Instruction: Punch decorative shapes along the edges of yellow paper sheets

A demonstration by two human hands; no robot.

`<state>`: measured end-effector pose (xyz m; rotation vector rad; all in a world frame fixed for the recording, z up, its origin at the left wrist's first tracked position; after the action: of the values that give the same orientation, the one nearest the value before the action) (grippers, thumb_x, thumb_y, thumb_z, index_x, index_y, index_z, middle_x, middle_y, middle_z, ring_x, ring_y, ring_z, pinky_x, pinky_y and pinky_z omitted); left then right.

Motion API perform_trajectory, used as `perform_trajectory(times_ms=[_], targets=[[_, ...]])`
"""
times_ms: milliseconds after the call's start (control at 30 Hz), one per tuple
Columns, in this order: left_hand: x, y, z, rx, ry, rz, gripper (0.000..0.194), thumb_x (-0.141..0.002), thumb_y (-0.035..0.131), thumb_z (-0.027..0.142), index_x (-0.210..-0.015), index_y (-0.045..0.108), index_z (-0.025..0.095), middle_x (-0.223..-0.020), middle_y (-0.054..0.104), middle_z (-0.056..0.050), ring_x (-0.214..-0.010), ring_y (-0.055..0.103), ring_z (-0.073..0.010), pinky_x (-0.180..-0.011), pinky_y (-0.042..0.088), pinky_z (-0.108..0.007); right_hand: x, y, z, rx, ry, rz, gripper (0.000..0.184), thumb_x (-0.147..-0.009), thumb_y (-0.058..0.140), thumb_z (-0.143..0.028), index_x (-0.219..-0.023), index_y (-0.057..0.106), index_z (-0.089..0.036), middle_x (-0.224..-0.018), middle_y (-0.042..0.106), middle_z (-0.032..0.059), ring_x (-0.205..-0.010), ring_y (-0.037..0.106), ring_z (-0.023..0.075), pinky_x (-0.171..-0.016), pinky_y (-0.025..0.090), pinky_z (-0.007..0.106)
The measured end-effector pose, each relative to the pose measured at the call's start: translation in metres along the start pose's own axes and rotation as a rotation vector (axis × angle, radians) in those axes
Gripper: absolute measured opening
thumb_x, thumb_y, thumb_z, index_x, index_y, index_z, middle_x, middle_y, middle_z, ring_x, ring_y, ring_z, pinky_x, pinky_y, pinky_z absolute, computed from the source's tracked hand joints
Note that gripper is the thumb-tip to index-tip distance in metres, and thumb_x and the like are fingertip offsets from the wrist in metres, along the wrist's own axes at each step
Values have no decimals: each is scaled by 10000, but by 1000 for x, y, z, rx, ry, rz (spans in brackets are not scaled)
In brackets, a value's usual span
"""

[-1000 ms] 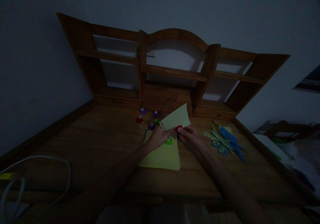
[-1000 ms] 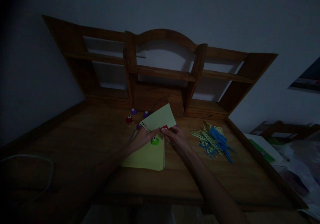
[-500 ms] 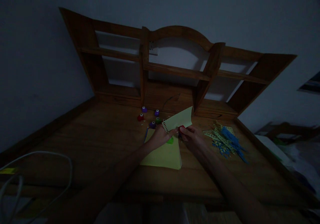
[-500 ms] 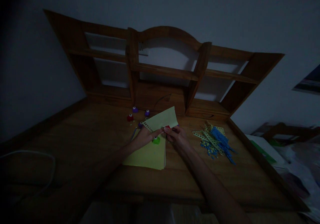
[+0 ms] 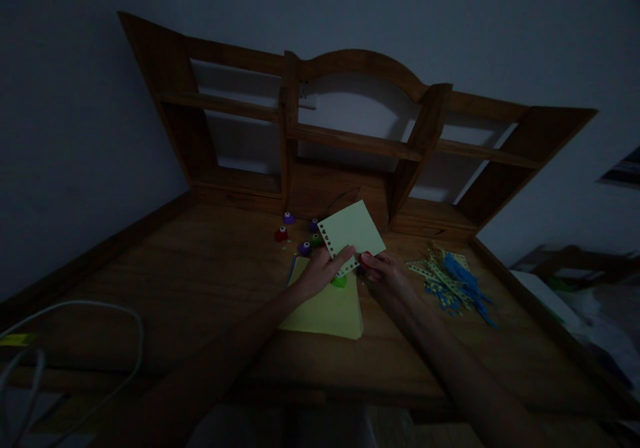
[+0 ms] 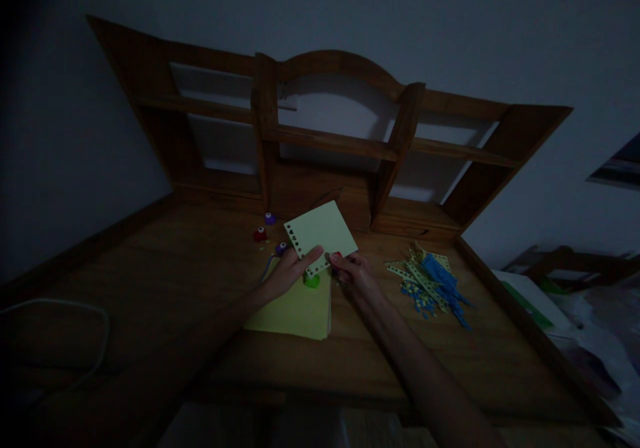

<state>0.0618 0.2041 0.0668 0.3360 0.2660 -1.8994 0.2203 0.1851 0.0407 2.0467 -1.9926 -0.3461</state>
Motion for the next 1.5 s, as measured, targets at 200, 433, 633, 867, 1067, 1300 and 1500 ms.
perform_trajectory(times_ms=[200, 433, 633, 867, 1067, 1300, 1500], targets=[[-1, 3, -4, -39, 54, -44, 329, -863, 544, 381, -1120, 614, 188, -1197, 648, -62, -1110, 589, -198, -998, 422, -318, 0, 0, -1, 8, -12, 25, 246, -640, 808, -297, -646, 596, -172, -566, 527, -41, -455, 354, 66, -436, 255, 239], [-6, -7, -9, -193, 48, 55, 331, -883, 497, 408, -1028, 672, 168, -1079, 702, -69, -1013, 638, -217, -913, 475, -313, 0, 8, 0, 79, -29, -18, 225, -618, 823, -299, -737, 673, -181, -617, 588, -30, -462, 392, 63, -435, 255, 229], [-6, -15, -3, -238, 26, 139, 362, -888, 487, 426, -1022, 667, 142, -1071, 703, -90, -1014, 636, -225, -891, 488, -324, 2, 11, 1, 153, -16, -33, 311, -629, 817, -290, -913, 725, -204, -858, 699, 33, -622, 544, 104, -538, 377, 234], [-8, -16, -9, -191, -4, 160, 369, -868, 513, 445, -1005, 677, 145, -1019, 718, -88, -998, 639, -235, -902, 480, -346, 1, 10, 2, 123, -16, -75, 276, -688, 780, -281, -946, 724, -201, -913, 708, 41, -651, 561, 109, -562, 421, 221], [-10, -21, -18, -65, -74, 237, 348, -823, 566, 472, -874, 702, 155, -862, 735, -85, -881, 667, -246, -842, 492, -335, 1, 9, 1, -115, 68, -70, 179, -727, 753, -269, -874, 715, -174, -896, 706, 39, -639, 581, 93, -541, 456, 183], [-11, -29, -22, -90, -105, 256, 431, -833, 524, 516, -636, 664, 158, -761, 719, -72, -762, 655, -219, -794, 475, -325, 2, 10, -6, -340, 173, -81, 203, -790, 707, -308, -930, 684, -163, -912, 713, 54, -705, 642, 121, -638, 541, 202], [-11, -31, -26, 1, -155, 288, 422, -804, 554, 532, -664, 667, 151, -735, 703, -67, -721, 638, -207, -762, 459, -316, 1, 12, -11, -432, 244, -121, 265, -835, 633, -414, -884, 650, -154, -799, 706, 54, -623, 632, 110, -555, 537, 195]])
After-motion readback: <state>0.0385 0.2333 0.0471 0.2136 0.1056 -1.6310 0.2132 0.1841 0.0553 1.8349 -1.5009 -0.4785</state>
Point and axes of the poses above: each hand's wrist, its own x-axis away from the middle knuckle, its own y-axis out of the palm, z = x × y, the point moved 4 cm from there along -x, towards the middle knuckle
